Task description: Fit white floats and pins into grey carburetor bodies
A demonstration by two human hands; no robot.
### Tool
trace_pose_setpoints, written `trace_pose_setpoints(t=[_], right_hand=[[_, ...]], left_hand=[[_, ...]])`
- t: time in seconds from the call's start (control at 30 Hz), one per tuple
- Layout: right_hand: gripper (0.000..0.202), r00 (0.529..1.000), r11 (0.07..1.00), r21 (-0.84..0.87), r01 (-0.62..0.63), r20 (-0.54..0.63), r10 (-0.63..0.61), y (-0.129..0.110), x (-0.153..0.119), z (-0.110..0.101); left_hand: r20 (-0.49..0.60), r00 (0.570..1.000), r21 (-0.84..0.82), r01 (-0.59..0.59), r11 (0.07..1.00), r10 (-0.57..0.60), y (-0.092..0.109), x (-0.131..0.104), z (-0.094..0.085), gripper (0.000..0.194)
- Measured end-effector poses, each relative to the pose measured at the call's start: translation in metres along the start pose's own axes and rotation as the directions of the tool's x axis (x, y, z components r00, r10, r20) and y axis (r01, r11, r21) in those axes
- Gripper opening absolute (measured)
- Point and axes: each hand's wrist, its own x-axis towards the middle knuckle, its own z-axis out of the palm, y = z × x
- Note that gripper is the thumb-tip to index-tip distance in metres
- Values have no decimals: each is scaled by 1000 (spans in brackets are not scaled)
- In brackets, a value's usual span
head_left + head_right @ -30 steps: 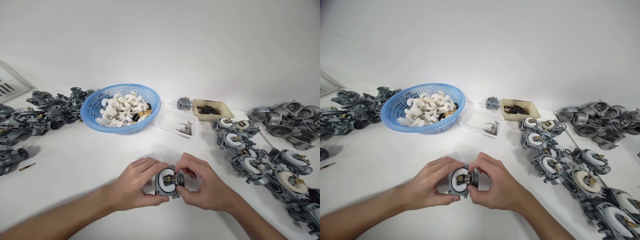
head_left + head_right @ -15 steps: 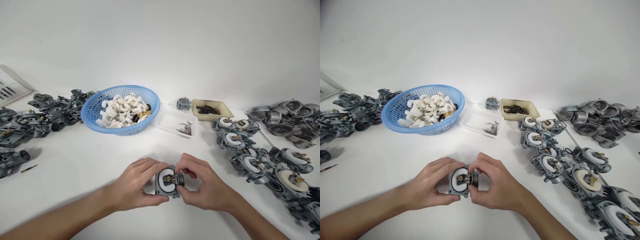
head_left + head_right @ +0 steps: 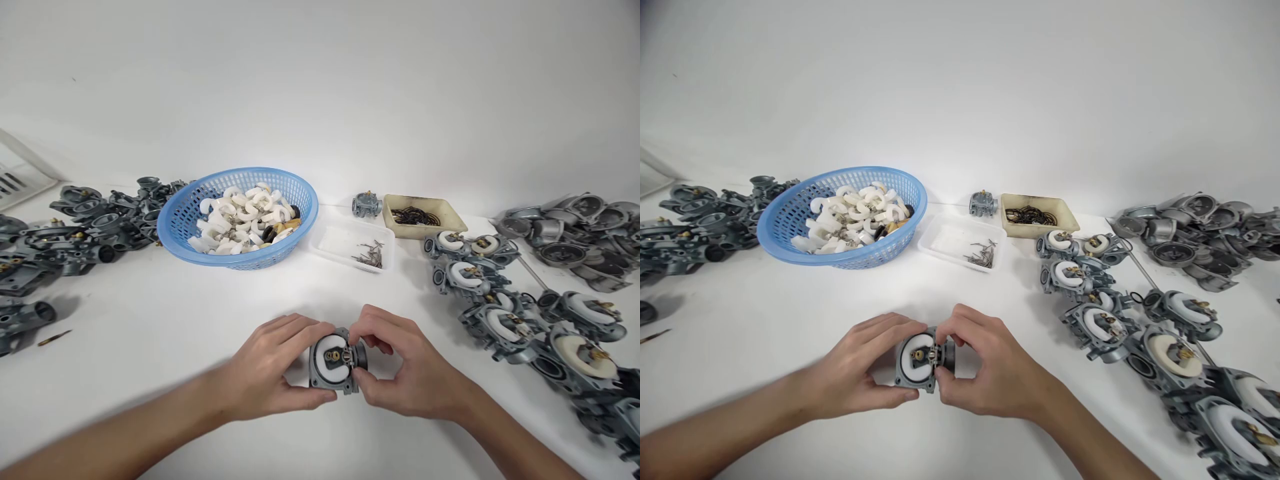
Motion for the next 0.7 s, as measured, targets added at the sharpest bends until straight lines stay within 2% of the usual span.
trace_pose_setpoints(t=[0.47,0.7], right_hand=[[28,996,994,-60,-87,16,88,1,-3,3],[27,996,992,-98,-85,20,87,1,-4,3]], left_hand=[[-4,1000,12,4,1000,-4,2,1,-1,65],[8,1000,13,19,1000,-19,3,1,-2,65]])
